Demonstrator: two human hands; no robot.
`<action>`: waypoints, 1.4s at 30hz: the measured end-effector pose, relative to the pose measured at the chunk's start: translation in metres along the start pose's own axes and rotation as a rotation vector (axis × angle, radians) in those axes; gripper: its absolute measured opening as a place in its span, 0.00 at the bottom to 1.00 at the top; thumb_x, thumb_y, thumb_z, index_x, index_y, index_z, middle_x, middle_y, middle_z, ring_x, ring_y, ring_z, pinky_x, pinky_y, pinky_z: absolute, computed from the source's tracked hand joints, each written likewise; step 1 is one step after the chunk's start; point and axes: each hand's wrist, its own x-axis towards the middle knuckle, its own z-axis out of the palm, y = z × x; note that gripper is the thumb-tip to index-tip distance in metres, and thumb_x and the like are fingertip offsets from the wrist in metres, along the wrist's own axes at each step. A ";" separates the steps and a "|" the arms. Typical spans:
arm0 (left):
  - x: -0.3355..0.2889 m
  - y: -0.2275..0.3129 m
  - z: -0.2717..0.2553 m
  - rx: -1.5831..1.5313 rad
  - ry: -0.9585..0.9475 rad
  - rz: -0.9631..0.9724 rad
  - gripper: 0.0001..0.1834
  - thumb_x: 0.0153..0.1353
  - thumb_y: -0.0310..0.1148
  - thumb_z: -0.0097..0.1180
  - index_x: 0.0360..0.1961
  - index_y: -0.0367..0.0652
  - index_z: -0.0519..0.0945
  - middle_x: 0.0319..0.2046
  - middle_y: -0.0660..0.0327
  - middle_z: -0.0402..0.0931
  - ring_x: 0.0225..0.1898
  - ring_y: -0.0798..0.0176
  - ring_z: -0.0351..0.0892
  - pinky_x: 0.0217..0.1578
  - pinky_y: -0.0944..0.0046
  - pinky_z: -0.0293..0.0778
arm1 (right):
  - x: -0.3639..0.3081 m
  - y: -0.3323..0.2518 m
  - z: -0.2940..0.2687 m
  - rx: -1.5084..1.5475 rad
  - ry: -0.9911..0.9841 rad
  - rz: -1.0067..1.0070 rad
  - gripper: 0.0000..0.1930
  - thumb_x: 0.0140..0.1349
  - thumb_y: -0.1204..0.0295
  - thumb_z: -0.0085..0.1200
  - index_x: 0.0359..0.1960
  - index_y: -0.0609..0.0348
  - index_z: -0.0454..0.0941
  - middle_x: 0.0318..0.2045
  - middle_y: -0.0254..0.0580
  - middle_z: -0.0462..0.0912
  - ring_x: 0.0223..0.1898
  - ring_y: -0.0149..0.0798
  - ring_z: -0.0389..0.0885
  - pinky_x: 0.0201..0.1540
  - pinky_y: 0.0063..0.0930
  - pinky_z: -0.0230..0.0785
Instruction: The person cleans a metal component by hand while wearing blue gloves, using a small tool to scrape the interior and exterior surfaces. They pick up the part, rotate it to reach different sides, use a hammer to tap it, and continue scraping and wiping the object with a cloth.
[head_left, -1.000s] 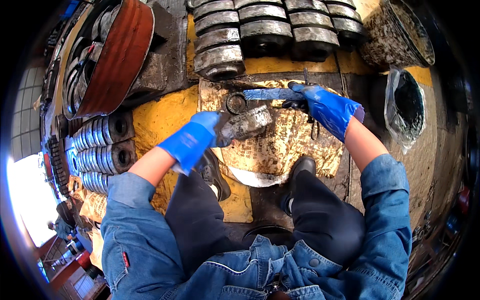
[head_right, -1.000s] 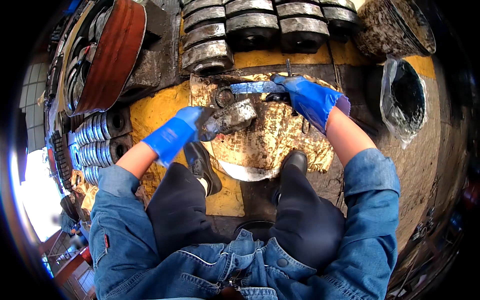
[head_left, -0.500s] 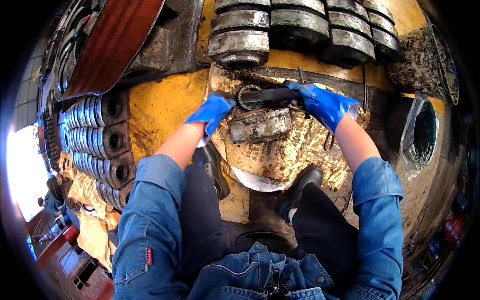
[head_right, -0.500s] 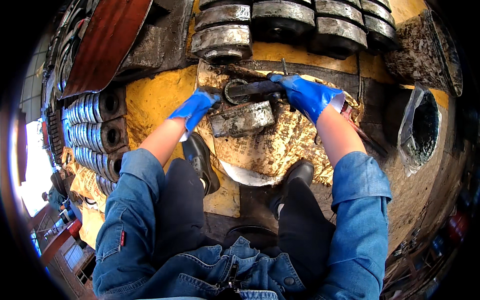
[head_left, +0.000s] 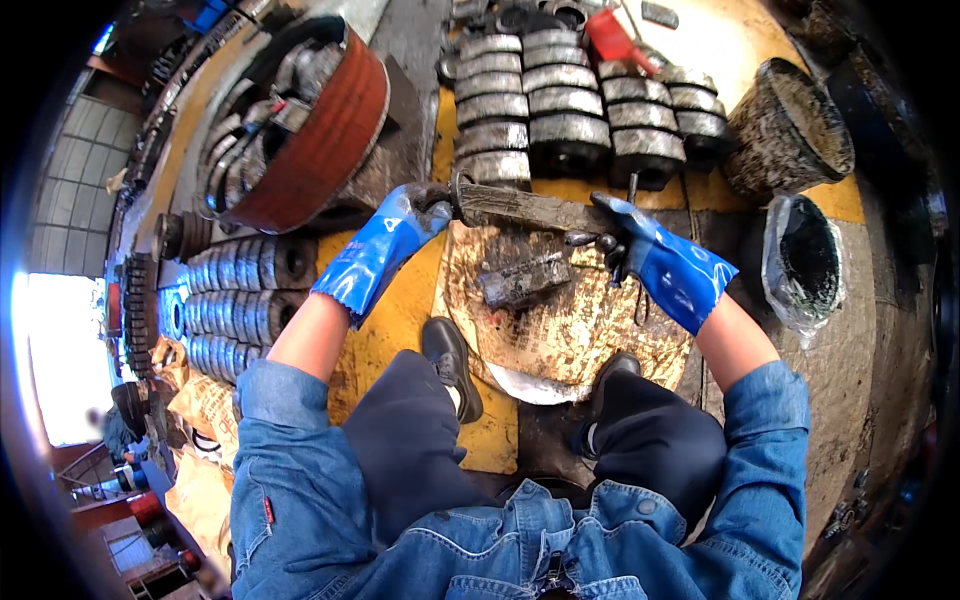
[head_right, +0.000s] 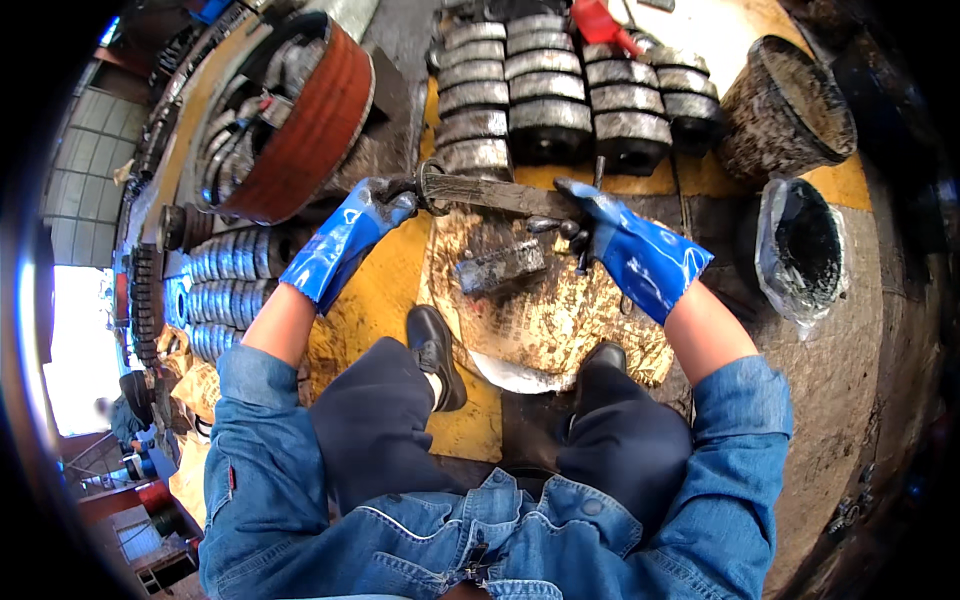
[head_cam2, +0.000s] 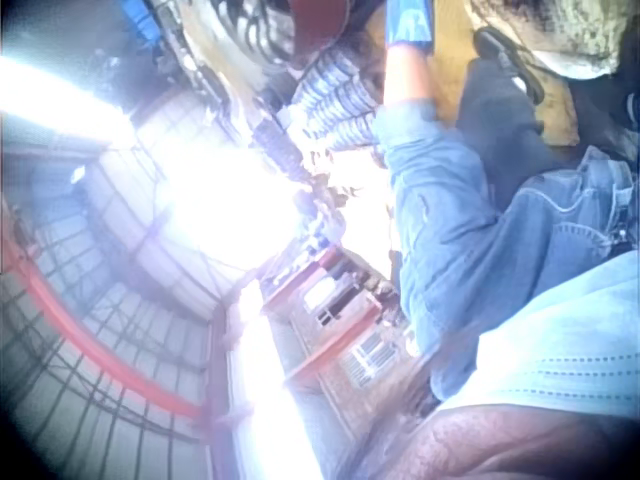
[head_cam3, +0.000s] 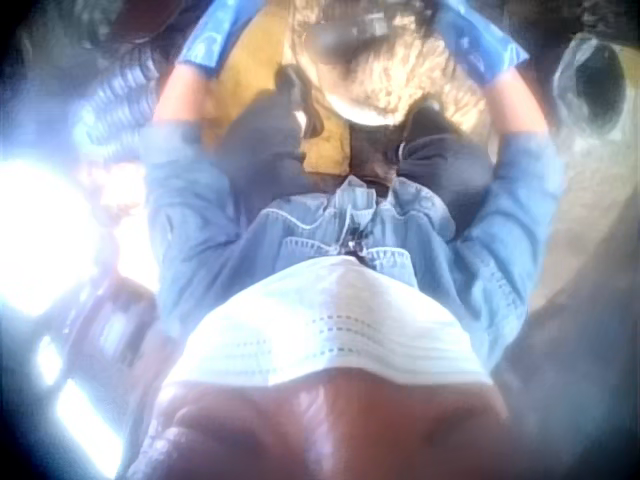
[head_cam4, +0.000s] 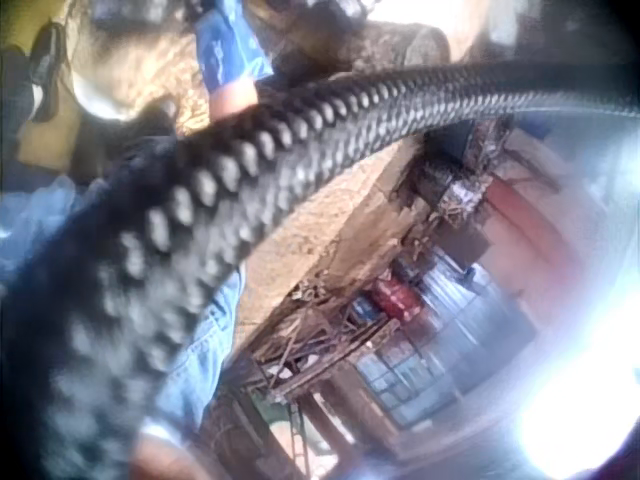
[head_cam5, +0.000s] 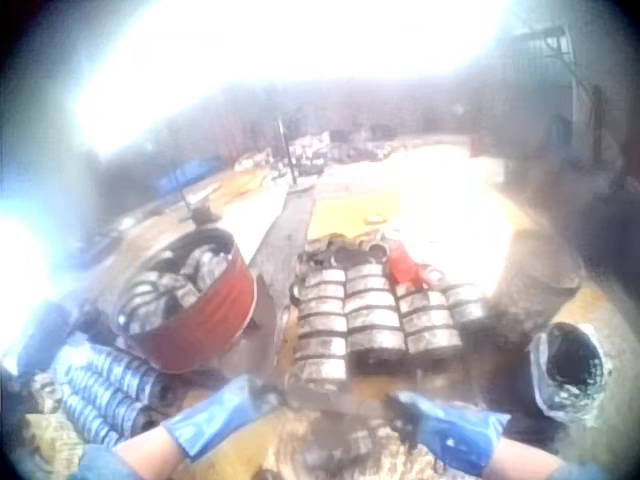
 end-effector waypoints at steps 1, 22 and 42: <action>-0.011 0.019 -0.006 -0.079 0.063 0.013 0.15 0.59 0.24 0.56 0.48 0.35 0.80 0.38 0.60 0.82 0.40 0.71 0.75 0.44 0.67 0.74 | -0.021 0.000 0.016 -0.013 -0.015 -0.078 0.18 0.66 0.51 0.49 0.48 0.48 0.73 0.37 0.43 0.83 0.21 0.29 0.75 0.13 0.20 0.57; -0.104 0.056 -0.005 -0.686 0.411 0.360 0.15 0.60 0.25 0.61 0.49 0.38 0.81 0.41 0.67 0.81 0.39 0.76 0.76 0.40 0.73 0.74 | -0.159 0.096 0.137 0.276 -0.241 -0.324 0.22 0.71 0.56 0.37 0.60 0.51 0.68 0.46 0.59 0.82 0.18 0.33 0.75 0.10 0.21 0.59; -0.096 0.029 -0.018 -0.595 0.377 0.091 0.13 0.60 0.26 0.62 0.47 0.36 0.82 0.39 0.65 0.81 0.37 0.72 0.77 0.41 0.69 0.75 | -0.138 0.090 0.123 0.161 0.061 -0.293 0.14 0.62 0.62 0.56 0.49 0.47 0.77 0.40 0.33 0.82 0.17 0.28 0.67 0.15 0.23 0.56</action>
